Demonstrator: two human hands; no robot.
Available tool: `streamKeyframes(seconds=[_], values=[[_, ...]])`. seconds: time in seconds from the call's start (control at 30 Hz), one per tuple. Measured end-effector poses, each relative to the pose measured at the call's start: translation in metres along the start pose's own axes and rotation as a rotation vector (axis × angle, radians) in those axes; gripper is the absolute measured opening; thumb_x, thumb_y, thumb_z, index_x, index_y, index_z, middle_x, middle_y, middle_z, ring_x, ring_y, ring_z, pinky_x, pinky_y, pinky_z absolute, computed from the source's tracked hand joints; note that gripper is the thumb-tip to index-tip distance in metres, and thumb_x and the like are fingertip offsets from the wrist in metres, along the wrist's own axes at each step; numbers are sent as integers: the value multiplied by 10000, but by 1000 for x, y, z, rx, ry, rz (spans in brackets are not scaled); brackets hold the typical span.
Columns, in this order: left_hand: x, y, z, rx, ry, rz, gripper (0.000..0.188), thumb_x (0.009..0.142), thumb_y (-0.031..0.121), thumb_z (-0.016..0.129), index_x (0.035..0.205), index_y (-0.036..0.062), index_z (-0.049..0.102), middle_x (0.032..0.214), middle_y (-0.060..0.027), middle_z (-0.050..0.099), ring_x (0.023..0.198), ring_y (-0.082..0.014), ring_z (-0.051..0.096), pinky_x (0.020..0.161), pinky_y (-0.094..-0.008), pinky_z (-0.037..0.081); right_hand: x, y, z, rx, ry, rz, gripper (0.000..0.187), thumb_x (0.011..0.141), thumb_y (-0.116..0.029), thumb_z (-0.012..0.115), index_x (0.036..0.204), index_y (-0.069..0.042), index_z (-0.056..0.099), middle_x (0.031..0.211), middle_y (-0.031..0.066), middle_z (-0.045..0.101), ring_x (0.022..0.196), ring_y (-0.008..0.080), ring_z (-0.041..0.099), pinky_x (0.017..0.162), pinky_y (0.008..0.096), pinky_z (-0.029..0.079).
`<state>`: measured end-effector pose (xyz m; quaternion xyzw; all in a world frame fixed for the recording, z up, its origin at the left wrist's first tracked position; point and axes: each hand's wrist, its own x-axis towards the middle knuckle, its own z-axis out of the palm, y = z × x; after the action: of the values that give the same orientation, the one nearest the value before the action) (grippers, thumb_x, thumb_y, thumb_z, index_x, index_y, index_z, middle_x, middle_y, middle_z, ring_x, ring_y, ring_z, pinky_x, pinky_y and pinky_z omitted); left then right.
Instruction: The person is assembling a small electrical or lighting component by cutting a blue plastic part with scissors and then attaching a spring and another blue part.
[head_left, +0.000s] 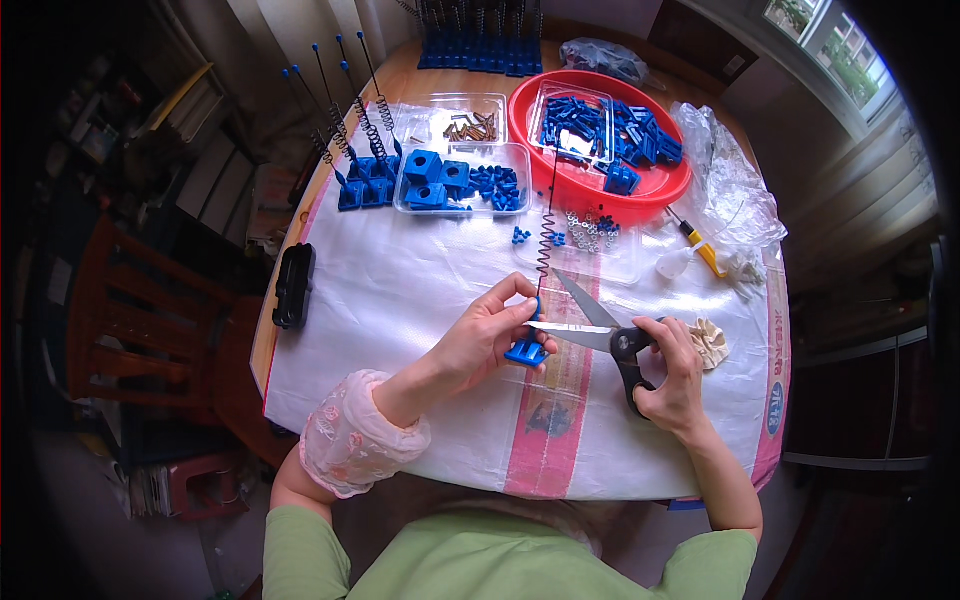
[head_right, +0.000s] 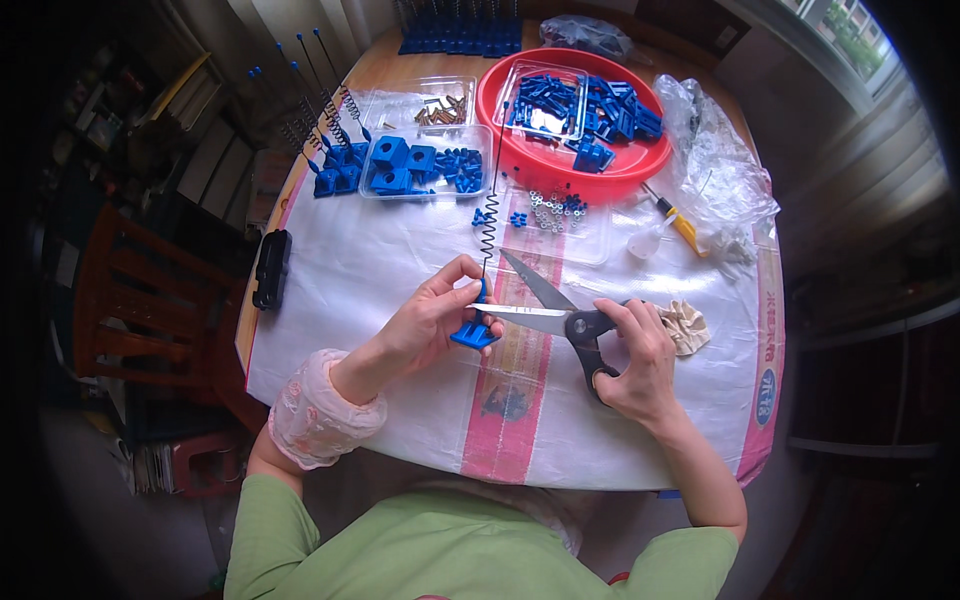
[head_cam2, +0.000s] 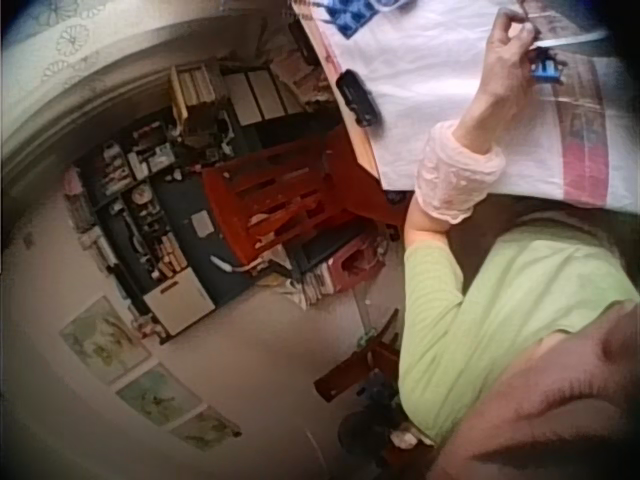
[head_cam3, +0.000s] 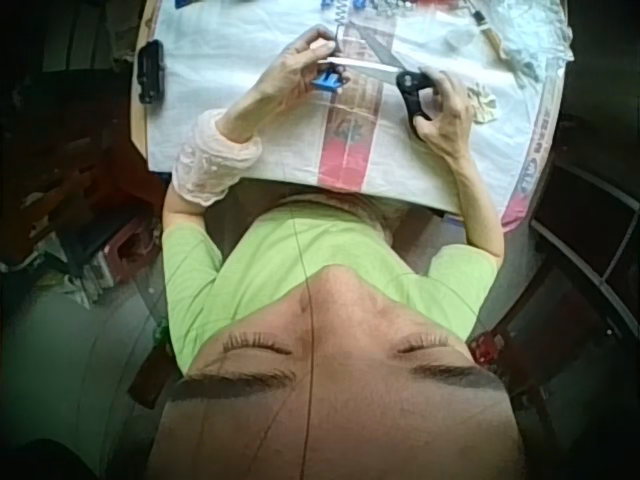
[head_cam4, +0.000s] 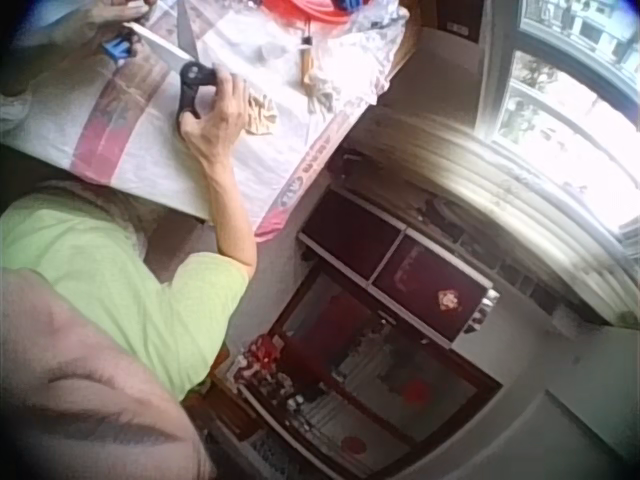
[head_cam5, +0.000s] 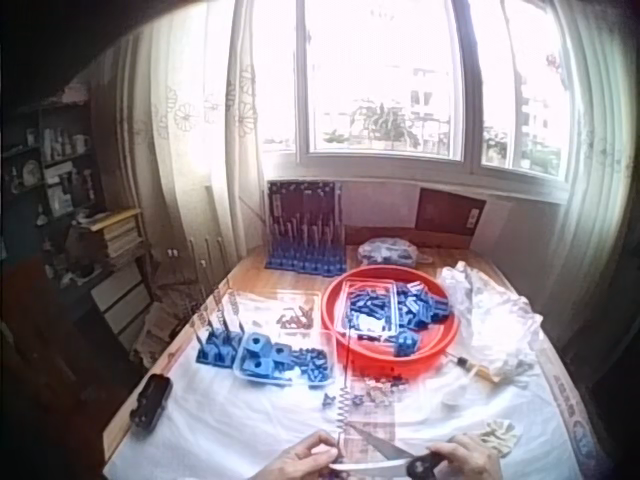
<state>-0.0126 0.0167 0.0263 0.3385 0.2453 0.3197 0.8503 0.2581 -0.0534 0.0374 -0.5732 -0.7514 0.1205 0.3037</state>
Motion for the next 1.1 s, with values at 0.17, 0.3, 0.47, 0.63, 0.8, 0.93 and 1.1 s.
streamKeyframes(seconds=[0.17, 0.3, 0.47, 0.63, 0.8, 0.93, 1.1], values=[[-1, 0, 2, -39, -8, 17, 96, 1038, 218, 446, 1079, 133, 430, 957, -78, 564, 905, -195, 648, 687, -327, 569, 1, -1, 0, 2, 5, 8, 607, 510, -39, 625, 1116, -46, 583, 843, 100, 499, 772, 284, 499, 661, 381, 422], [-2, -2, 5, -84, -8, 33, 101, 1045, 213, 423, 1096, 126, 420, 951, -109, 600, 897, -185, 653, 696, -313, 560, 0, -1, 0, 10, 3, 23, 609, 510, -34, 627, 1118, -50, 583, 844, 97, 499, 767, 277, 500, 657, 375, 421], [-1, -3, 2, -92, -43, 43, 72, 1042, 200, 428, 1087, 144, 424, 997, -78, 556, 925, -212, 643, 728, -346, 558, 0, -2, -1, 16, 2, 32, 612, 515, -26, 626, 1125, -53, 581, 846, 95, 500, 755, 268, 508, 653, 368, 433], [-2, -3, 5, -122, -58, 68, 65, 1045, 189, 414, 1089, 142, 424, 1006, -85, 558, 938, -219, 638, 739, -353, 557, 0, -2, -1, 38, 11, 39, 617, 521, -18, 626, 1135, -58, 581, 856, 97, 505, 750, 264, 519, 652, 364, 451], [-1, -4, 4, -128, -55, 49, 68, 1046, 193, 407, 1088, 142, 423, 1014, -89, 557, 946, -222, 630, 735, -362, 554, 0, -1, 0, 52, 15, 35, 620, 520, -19, 624, 1137, -60, 581, 858, 96, 505, 750, 262, 518, 652, 361, 449], [-2, -1, 5, -152, -49, 7, 77, 1048, 205, 401, 1089, 144, 423, 1017, -93, 558, 944, -224, 627, 713, -366, 545, 0, 0, -1, 57, 1, 18, 621, 517, -23, 624, 1135, -56, 581, 850, 95, 499, 752, 262, 510, 652, 360, 439], [-2, 1, 4, -152, -57, -17, 81, 1046, 209, 404, 1092, 145, 422, 996, -97, 560, 935, -229, 627, 683, -370, 538, 0, 0, -2, 45, -7, 17, 613, 514, -26, 624, 1126, -51, 583, 836, 92, 495, 754, 263, 503, 653, 364, 429]])
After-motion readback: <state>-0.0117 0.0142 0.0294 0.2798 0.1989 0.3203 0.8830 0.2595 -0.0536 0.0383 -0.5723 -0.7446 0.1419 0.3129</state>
